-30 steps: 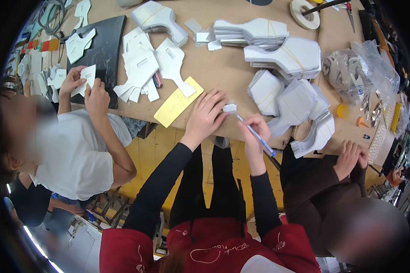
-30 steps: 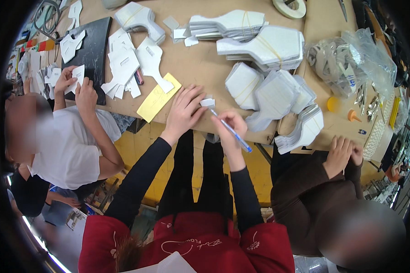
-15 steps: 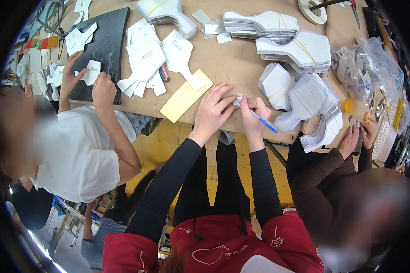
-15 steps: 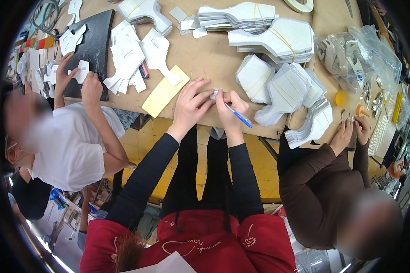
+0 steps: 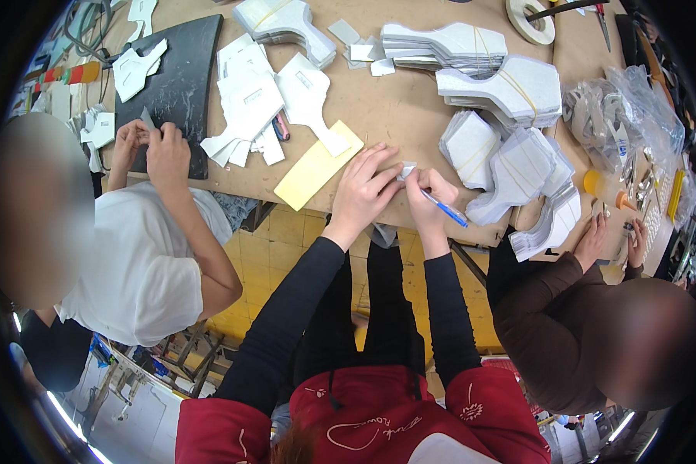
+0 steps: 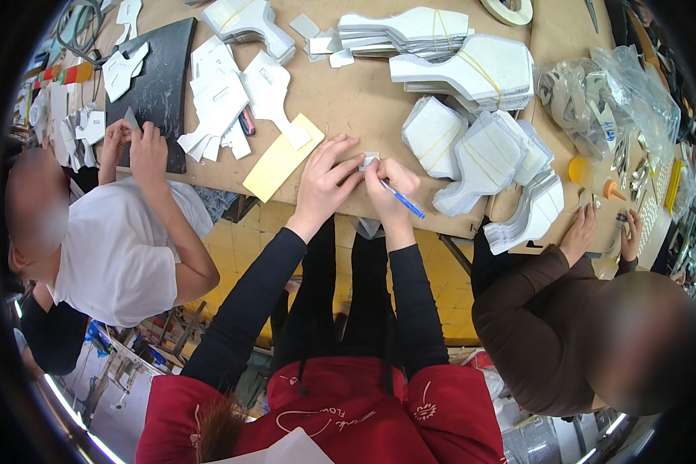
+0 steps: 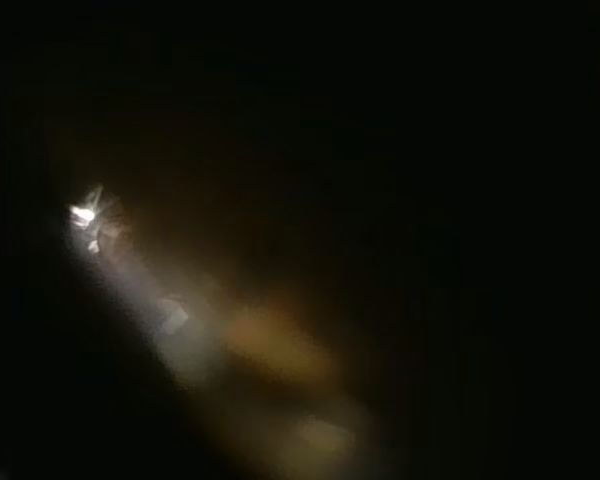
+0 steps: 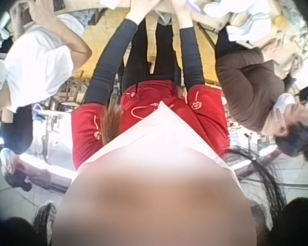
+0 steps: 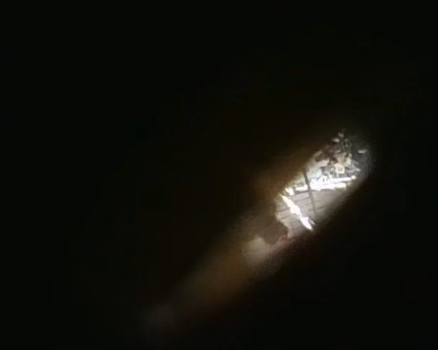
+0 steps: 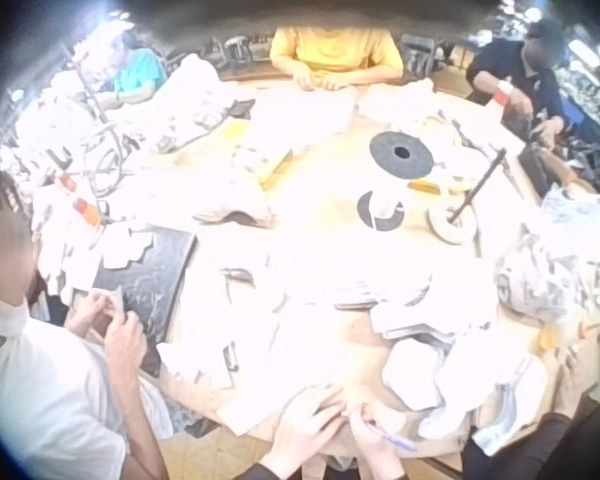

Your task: The person repeatedly picks up small white paper pieces, writes on them with a blue pen, and stacks them into bundles. They also handle larger white paper cutouts and rubber bands, organizing them on the table. Coworkers are visible working nearby.

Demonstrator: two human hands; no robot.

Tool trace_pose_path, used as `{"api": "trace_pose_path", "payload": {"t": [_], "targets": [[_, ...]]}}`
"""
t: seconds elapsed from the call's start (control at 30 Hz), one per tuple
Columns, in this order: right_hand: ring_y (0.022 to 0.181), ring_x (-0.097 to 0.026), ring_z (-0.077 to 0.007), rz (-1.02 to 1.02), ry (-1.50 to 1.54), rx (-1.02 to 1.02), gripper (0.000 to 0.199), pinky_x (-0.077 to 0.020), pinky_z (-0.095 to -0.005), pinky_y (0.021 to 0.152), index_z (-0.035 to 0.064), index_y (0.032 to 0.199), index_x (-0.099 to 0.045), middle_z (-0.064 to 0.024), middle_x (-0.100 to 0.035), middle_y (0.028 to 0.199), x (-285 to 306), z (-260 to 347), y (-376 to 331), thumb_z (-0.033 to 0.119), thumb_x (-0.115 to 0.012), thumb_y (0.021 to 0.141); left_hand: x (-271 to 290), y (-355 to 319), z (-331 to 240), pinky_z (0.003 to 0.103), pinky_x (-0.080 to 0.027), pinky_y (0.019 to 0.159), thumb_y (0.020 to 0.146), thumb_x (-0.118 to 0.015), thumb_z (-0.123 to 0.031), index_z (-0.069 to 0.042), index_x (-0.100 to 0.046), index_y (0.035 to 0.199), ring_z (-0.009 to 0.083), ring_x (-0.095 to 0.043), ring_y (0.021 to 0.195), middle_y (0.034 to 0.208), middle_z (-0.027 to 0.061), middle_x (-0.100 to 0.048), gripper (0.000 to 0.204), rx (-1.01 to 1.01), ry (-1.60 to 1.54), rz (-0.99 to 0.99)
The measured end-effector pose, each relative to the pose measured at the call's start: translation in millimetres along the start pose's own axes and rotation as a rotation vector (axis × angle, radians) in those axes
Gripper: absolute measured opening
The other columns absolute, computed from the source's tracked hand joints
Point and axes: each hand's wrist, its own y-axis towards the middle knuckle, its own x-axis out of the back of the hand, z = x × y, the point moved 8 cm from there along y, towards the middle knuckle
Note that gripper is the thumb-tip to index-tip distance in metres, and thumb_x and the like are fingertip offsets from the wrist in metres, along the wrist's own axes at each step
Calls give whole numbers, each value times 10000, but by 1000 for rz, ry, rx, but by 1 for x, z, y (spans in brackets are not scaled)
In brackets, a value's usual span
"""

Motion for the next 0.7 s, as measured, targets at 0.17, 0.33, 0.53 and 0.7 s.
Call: {"api": "trace_pose_path", "payload": {"t": [0.17, 0.33, 0.53, 0.7], "targets": [[425, -455, -167, -35, 68, -103, 363, -361, -308, 437, 31, 626, -437, -82, -494, 525, 0, -5, -1, -43, -724, 836, -1, 1, 1, 445, -473, 1038, 750, -815, -111, -65, -760, 1027, 319, -585, 1247, 1266, 83, -654, 287, 2, -16, -7], [464, -393, -99, -39, 24, -65, 388, -339, -282, 447, 32, 633, -408, -48, -477, 529, 2, -5, -1, -46, -720, 848, 0, 0, 0, 446, -469, 1040, 746, -820, -116, -69, -761, 1026, 319, -586, 1245, 1262, 85, -657, 290, -4, -11, -15], [420, -410, -162, -30, 51, -69, 368, -336, -311, 436, 35, 625, -421, -80, -465, 521, 3, -8, -2, -57, -715, 825, 0, 1, -1, 439, -479, 1043, 760, -809, -125, -65, -746, 1020, 294, -587, 1245, 1249, 62, -657, 274, -16, 24, -4], [433, -412, -129, -73, 79, -136, 375, -350, -298, 442, 35, 623, -419, -72, -489, 526, 8, -13, -2, -53, -716, 833, 0, 1, -2, 438, -477, 1039, 769, -812, -137, -71, -744, 1029, 295, -589, 1241, 1247, 60, -658, 276, -7, 27, 4]]}}
